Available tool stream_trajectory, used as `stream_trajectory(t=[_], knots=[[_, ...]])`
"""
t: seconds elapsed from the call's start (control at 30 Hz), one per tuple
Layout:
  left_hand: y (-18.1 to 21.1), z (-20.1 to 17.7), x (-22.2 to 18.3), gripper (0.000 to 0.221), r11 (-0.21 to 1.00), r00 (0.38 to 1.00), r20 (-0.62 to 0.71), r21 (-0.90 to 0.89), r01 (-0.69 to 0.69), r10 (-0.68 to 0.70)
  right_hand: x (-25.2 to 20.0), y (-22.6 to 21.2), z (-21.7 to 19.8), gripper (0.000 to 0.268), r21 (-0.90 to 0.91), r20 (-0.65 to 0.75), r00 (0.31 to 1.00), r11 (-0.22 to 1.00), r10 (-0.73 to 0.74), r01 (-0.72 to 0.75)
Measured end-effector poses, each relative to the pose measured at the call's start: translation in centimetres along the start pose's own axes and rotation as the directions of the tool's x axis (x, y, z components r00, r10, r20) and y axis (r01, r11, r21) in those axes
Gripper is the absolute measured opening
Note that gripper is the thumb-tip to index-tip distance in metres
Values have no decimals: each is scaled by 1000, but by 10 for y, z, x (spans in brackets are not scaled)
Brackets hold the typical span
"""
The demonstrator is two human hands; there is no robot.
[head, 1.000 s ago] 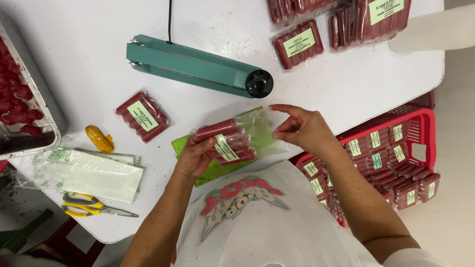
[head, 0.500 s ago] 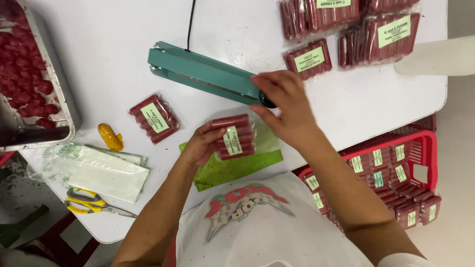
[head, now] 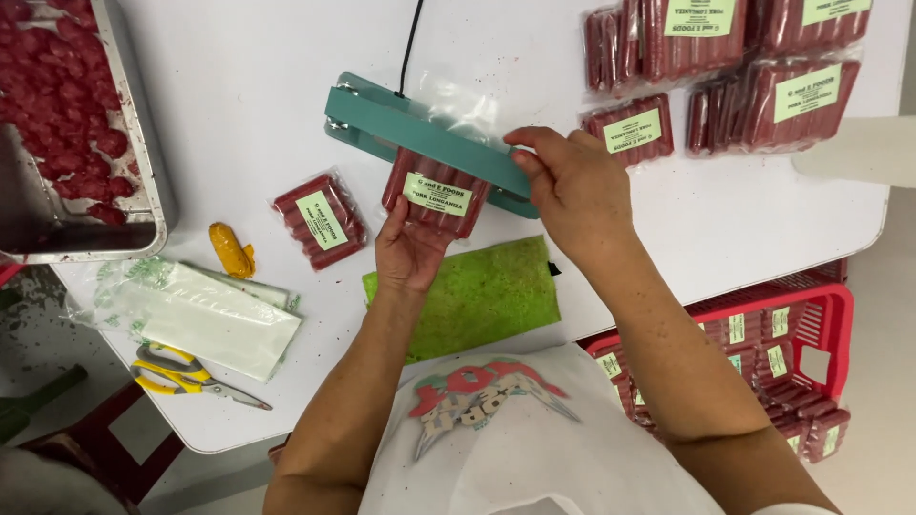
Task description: The person repeatedly picks up vacuum-sealed packages of red meat from a red basket, places them under a heat sealer to seal the plastic, and then places the sealed packages onto a white table. The process is repeated for multiple packages throughout the clip.
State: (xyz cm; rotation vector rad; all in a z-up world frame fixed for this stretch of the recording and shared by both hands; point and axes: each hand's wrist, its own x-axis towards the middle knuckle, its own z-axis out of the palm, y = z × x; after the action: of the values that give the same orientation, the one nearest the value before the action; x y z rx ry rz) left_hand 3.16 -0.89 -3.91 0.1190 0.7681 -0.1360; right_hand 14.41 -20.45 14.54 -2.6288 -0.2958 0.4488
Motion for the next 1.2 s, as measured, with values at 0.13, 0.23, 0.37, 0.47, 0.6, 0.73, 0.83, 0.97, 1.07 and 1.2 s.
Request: stream_trajectory(t=[0.13,0.23,0.37,0.47,0.6,0.73,0.83,0.97,1.07,1.2], knots=[[7,-4,-3,35,997,999,-19,71,-24,25,-3,11,22,21,207,-109,994,978,4,19],[9,-9,-1,34,997,999,-28,75,-31,33,-4,3,16,18,235,-172,985,971,-10,51],[12,-14,2,34,996,998,-46,80,-27,31,-3,2,12,19,171,-153,988,985,-14,40],[13,1,-6,33,994,997,-55,102,-42,47,-1,29,43,17,176,-203,979,982,-32,69],[12,17,-10,33,990,998,-34,135,-52,57,1,52,70,15,277,-313,946,944,-88,180],[10,10,-11,35,988,997,-52,147,-51,59,5,60,84,15,290,-356,928,932,-106,217],[12,11,-14,34,985,997,-58,164,-46,56,5,64,87,16,294,-398,908,920,-128,258],[12,15,-14,36,985,995,-70,162,-62,74,8,64,85,18,266,-416,891,913,-181,310],[11,16,-16,36,985,994,-79,163,-60,74,9,65,85,18,260,-416,889,911,-193,320],[10,31,-24,46,992,990,-99,92,-91,100,9,73,92,19,215,-349,908,923,-232,319]])
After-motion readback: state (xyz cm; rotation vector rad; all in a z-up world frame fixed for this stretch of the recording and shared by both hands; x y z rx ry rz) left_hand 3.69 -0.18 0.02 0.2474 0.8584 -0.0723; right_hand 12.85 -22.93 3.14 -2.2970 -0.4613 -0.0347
